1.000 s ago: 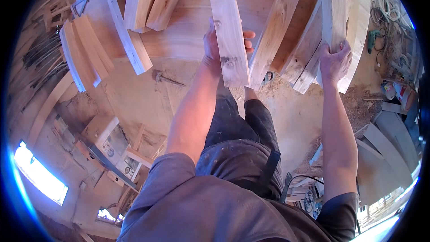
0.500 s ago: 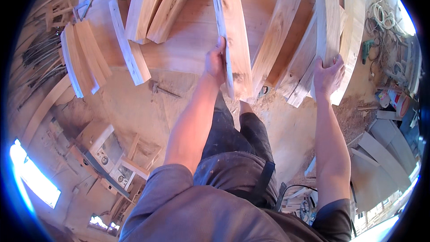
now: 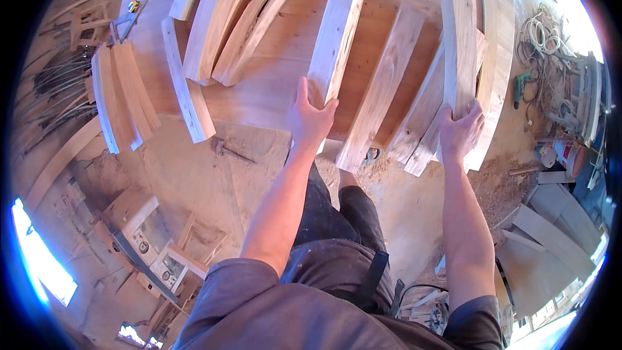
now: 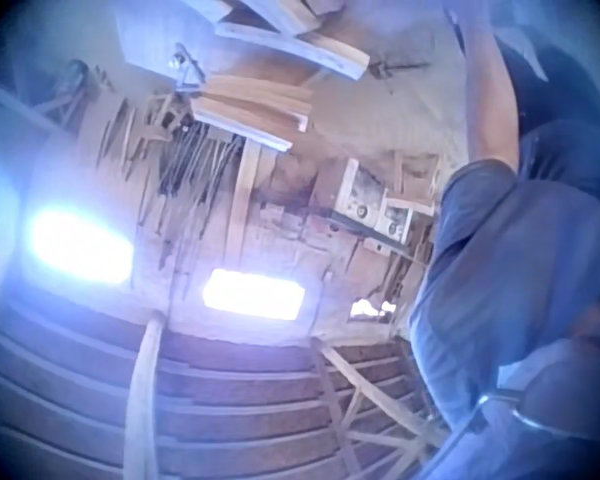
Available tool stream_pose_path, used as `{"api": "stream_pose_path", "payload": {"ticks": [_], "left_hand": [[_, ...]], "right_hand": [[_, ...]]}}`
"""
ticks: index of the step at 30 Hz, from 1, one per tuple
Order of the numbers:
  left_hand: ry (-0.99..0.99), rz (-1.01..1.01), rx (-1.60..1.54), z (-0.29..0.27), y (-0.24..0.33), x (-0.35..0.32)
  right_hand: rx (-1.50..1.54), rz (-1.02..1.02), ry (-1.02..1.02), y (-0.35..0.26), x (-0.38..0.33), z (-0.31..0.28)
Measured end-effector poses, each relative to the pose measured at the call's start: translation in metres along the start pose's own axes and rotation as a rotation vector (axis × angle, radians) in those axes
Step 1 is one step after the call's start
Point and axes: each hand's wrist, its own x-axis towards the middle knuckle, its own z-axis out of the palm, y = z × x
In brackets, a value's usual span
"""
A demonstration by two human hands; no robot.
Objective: The person repeatedly picks up wooden planks from a pile, inspects them, and places them into separate stacks on the floor. The person occasionally uses a red pencil to mark a plank before stacking it. The task continues with the person sorting through the pile and organizing the planks into neat stacks.
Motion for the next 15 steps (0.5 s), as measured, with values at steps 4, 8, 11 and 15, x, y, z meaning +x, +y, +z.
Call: {"api": "stream_pose_path", "payload": {"ticks": [4,8,11,15], "left_hand": [[-0.01,0.088,0.133,-0.001,-0.013,0.005],[-0.01,0.135,0.241,0.001,-0.015,-0.004],[0.012,0.092,0.227,0.003,-0.029,-0.026],[0.028,0.067,0.243,-0.001,-0.073,-0.077]], "right_hand": [[0.014,0.006,0.003,0.001,0.0,0.001],[0.007,0.008,0.015,0.002,0.0,0.002],[0.004,-0.007,0.023,0.005,0.0,0.003],[0.008,0.02,-0.016,0.001,0.0,-0.002]]}}
